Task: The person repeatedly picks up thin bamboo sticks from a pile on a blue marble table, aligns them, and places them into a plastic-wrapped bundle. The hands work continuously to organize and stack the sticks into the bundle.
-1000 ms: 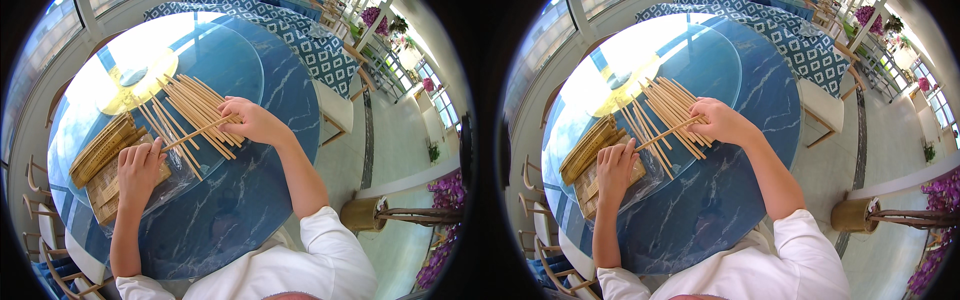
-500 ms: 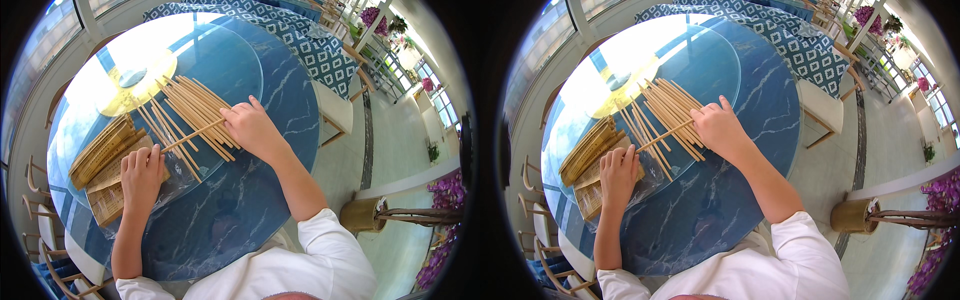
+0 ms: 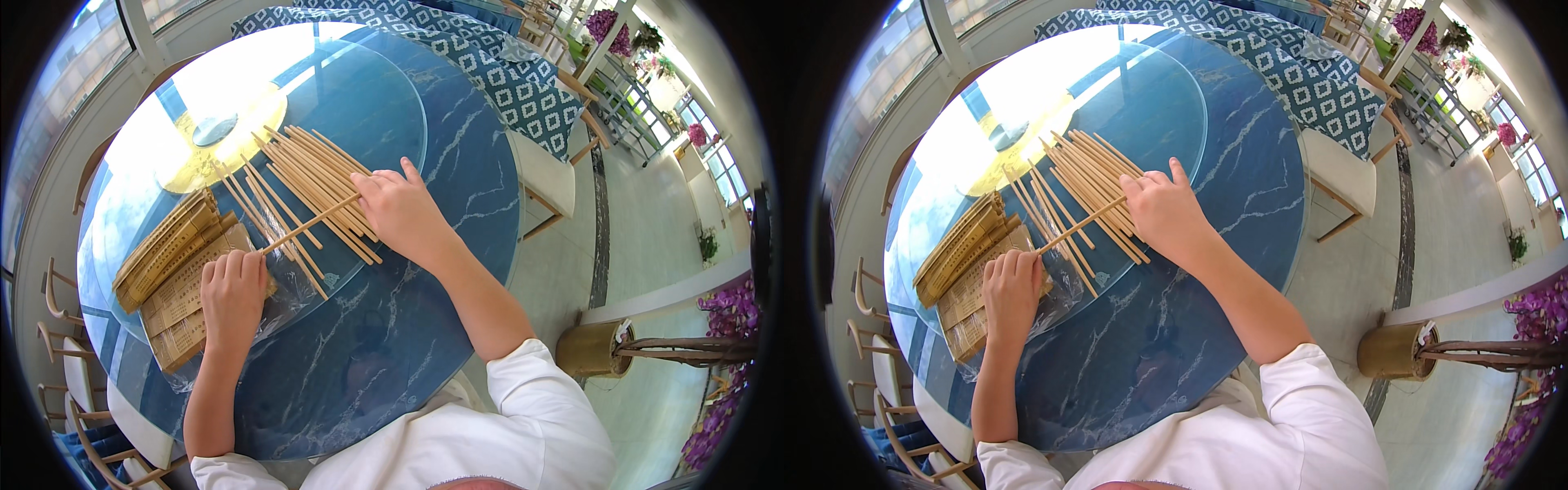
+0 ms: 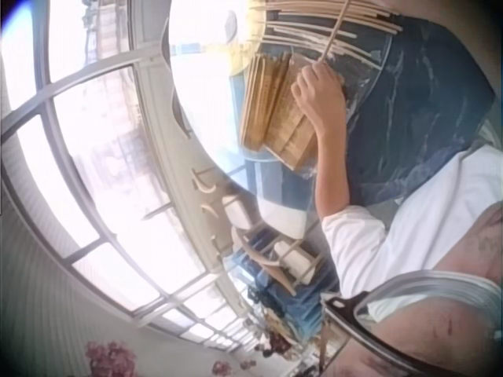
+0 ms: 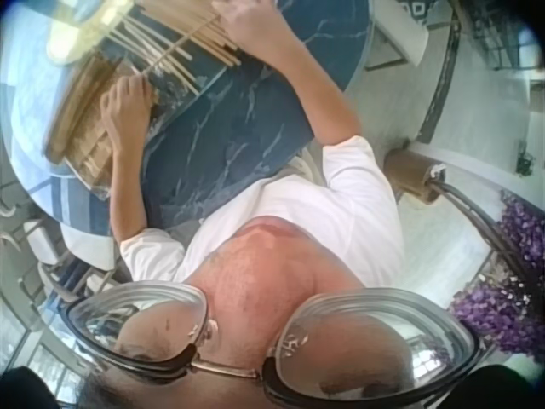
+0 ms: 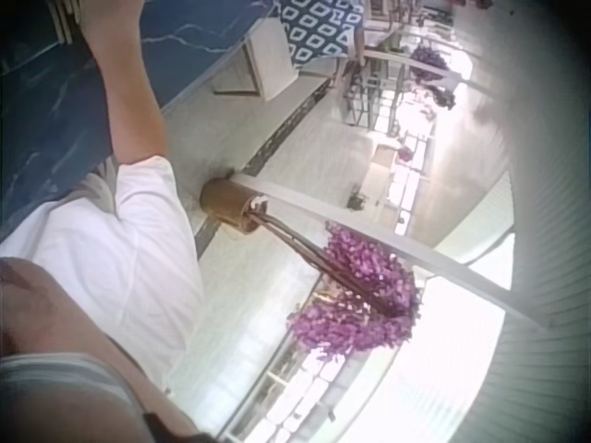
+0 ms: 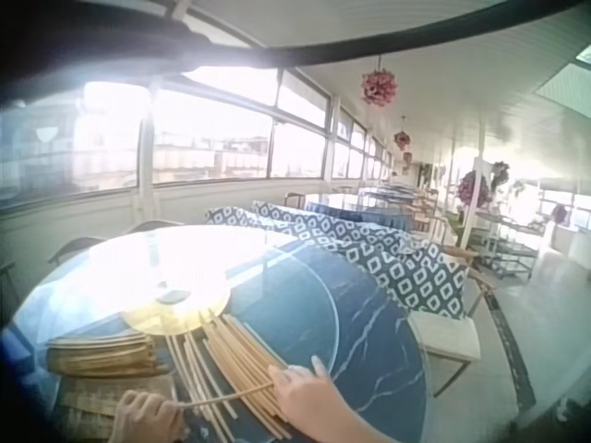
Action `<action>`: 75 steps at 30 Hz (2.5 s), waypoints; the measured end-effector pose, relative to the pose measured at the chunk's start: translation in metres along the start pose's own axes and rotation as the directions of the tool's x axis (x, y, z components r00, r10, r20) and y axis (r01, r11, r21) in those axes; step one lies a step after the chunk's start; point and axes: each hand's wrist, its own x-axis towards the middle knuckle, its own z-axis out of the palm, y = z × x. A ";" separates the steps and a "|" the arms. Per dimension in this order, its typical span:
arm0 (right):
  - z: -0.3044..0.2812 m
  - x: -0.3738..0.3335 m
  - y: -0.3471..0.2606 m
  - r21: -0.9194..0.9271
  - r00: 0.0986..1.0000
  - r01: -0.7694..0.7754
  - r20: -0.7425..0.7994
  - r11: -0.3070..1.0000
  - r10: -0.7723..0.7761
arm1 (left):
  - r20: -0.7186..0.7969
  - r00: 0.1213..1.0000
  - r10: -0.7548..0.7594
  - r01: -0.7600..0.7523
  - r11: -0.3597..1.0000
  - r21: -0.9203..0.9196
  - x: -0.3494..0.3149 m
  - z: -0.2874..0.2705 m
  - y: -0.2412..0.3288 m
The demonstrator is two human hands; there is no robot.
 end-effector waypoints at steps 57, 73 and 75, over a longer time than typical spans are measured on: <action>0.019 -0.024 -0.092 0.218 0.965 0.249 -0.133 0.944 -0.224 | -0.049 0.999 0.020 -0.022 0.999 -0.037 -0.002 -0.004 0.016; 0.015 -0.027 -0.099 0.227 0.950 0.309 -0.128 0.924 -0.286 | -0.058 0.997 0.052 -0.056 0.996 -0.074 -0.003 -0.006 0.020; 0.016 -0.027 -0.097 0.233 0.949 0.309 -0.131 0.922 -0.285 | -0.065 0.996 0.054 -0.059 0.995 -0.075 -0.003 -0.007 0.021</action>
